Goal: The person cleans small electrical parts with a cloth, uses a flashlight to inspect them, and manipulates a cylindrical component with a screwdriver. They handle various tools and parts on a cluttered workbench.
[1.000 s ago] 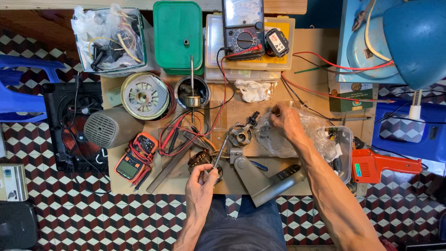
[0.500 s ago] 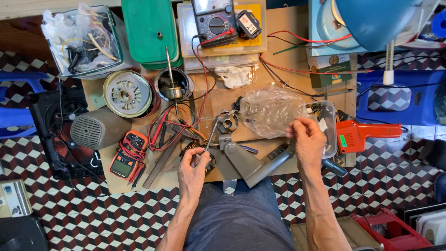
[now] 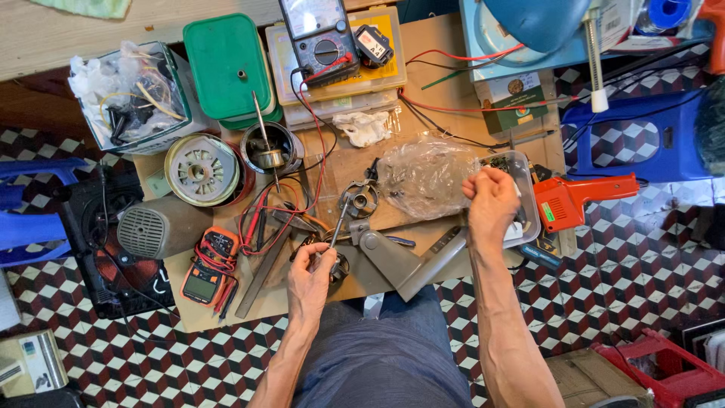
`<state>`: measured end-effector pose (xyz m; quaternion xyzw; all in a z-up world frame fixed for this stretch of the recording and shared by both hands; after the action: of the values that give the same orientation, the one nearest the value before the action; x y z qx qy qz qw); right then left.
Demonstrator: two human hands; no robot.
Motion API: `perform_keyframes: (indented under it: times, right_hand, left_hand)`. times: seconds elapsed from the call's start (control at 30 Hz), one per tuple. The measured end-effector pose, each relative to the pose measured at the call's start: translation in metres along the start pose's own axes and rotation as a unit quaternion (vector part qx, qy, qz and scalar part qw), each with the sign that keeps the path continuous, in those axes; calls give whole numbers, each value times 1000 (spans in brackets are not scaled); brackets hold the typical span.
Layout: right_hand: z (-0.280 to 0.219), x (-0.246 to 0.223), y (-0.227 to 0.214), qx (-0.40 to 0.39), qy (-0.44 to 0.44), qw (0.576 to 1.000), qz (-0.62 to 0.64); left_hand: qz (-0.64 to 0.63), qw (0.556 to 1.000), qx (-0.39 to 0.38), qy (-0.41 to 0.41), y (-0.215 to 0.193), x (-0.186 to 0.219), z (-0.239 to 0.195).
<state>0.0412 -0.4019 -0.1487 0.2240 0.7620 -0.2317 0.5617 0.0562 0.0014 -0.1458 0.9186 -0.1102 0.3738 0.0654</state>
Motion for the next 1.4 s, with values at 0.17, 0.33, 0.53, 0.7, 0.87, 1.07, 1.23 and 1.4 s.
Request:
perform_keyframes:
  times: [0.17,0.33,0.53,0.7,0.87,1.07,1.23,1.4]
  right_hand:
    - [15,39,34,-63,47,996,50]
    - [-3,64,56,-99,144,968,182]
    - [-14,91,63,-72,171,958,220]
    - [-15,111,46,-71,187,961,190]
    - [-19,122,46,-98,242,952,159]
    - [-15,120,56,-127,248,956,97]
    - [-12,107,59,-128,229,959,106]
    - [-21,90,70,-128,185,967,121]
  left_hand:
    - [36,999,10,-16,-4,-3,0]
    - [4,999,21,31,-12,7,34]
    - [27,999,29,19,-14,1,58]
    - [137,984,95,66,-13,11,98]
    - [263,937,95,211,10,36,129]
    - [282,938,71,187,26,34,172]
    - [301,915,73,258,38,40,186]
    - [336,908,57,245,45,40,191]
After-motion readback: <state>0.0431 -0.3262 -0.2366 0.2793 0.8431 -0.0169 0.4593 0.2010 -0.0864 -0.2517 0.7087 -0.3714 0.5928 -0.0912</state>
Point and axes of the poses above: each hand's wrist, its own z-axis towards the middle knuckle, its own y-axis out of the palm, x = y × z, the point moved 10 cm from there along z, towards the middle knuckle, and after that the axes turned 15 degrees about -x, right-handed, at the moved point
